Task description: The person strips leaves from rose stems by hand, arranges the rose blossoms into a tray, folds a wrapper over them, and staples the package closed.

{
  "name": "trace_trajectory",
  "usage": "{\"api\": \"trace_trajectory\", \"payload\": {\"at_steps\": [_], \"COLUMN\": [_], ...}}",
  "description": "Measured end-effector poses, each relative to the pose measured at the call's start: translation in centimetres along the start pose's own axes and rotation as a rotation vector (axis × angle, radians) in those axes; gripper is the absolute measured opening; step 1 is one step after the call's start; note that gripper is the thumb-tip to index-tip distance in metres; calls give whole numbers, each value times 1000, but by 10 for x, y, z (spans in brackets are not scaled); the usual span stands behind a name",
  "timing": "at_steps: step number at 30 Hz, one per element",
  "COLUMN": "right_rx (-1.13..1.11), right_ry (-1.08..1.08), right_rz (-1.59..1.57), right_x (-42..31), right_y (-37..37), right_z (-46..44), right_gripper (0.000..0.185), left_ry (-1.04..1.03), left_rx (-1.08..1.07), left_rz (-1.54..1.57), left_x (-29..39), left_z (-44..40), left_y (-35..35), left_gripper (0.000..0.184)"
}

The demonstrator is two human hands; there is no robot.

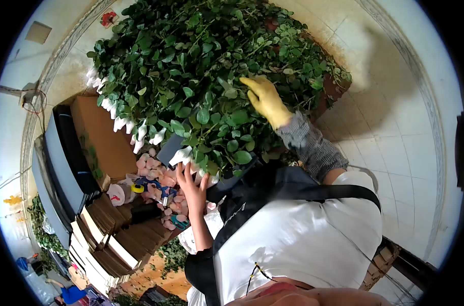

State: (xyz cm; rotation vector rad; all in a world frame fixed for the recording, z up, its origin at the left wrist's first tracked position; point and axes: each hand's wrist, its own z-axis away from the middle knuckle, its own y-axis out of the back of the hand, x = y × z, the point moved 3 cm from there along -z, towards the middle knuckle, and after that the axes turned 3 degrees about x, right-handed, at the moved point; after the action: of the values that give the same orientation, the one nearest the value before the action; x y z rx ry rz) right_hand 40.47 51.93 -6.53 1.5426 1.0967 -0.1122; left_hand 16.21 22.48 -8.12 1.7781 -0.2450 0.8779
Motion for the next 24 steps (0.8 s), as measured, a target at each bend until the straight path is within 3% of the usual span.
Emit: {"api": "trace_trajectory", "payload": {"at_steps": [1, 2, 3, 5, 7, 8, 9, 11, 13, 17, 19, 21, 23, 24], "right_rx": [166, 104, 36, -299, -862, -900, -928, -1016, -1230, -1259, -1148, -1215, -1298, -1414], "right_ry": [178, 304, 429, 469, 697, 715, 734, 685, 625, 765, 824, 773, 606, 513], "right_rz": [59, -52, -167, -663, 88, 241, 395, 271, 352, 313, 276, 354, 144, 271], "right_x": [-37, -74, -117, -170, -192, -175, -158, -160, -177, -174, -164, -166, -160, -159], "right_y": [14, 23, 29, 6, -33, -71, -106, -107, -98, -84, -87, -90, -94, -100], "right_z": [-2, -2, 0, 21, 37, 53, 66, 42, 30, 32, 38, 32, 22, 17], "right_gripper": [53, 52, 52, 39, 18, 17, 22, 27, 31, 33, 33, 33, 31, 30], "left_ry": [53, 83, 174, 473, 270, 186, 306, 244, 229, 256, 134, 155, 419, 488], "left_rx": [24, 55, 186, 43, -51, 10, -68, -94, -105, 20, 120, 150, 146, 149], "left_rz": [14, -24, 131, 267, 84, -4, -38, -67, -64, 25, 92, 139, 586, 668], "left_x": [6, -7, -20, -22, -8, -10, 2, 9, 13, 11, 11, 11, 1, 1], "left_z": [7, 19, 32, 42, 39, 41, 33, 26, 26, 30, 30, 30, 29, 28], "left_y": [9, 9, 4, 10, 11, 8, 17, 23, 19, 10, 3, -1, 0, 4], "left_gripper": [60, 60, 48, 32, 24, 29, 34, 34, 35, 34, 30, 35, 30, 28]}}
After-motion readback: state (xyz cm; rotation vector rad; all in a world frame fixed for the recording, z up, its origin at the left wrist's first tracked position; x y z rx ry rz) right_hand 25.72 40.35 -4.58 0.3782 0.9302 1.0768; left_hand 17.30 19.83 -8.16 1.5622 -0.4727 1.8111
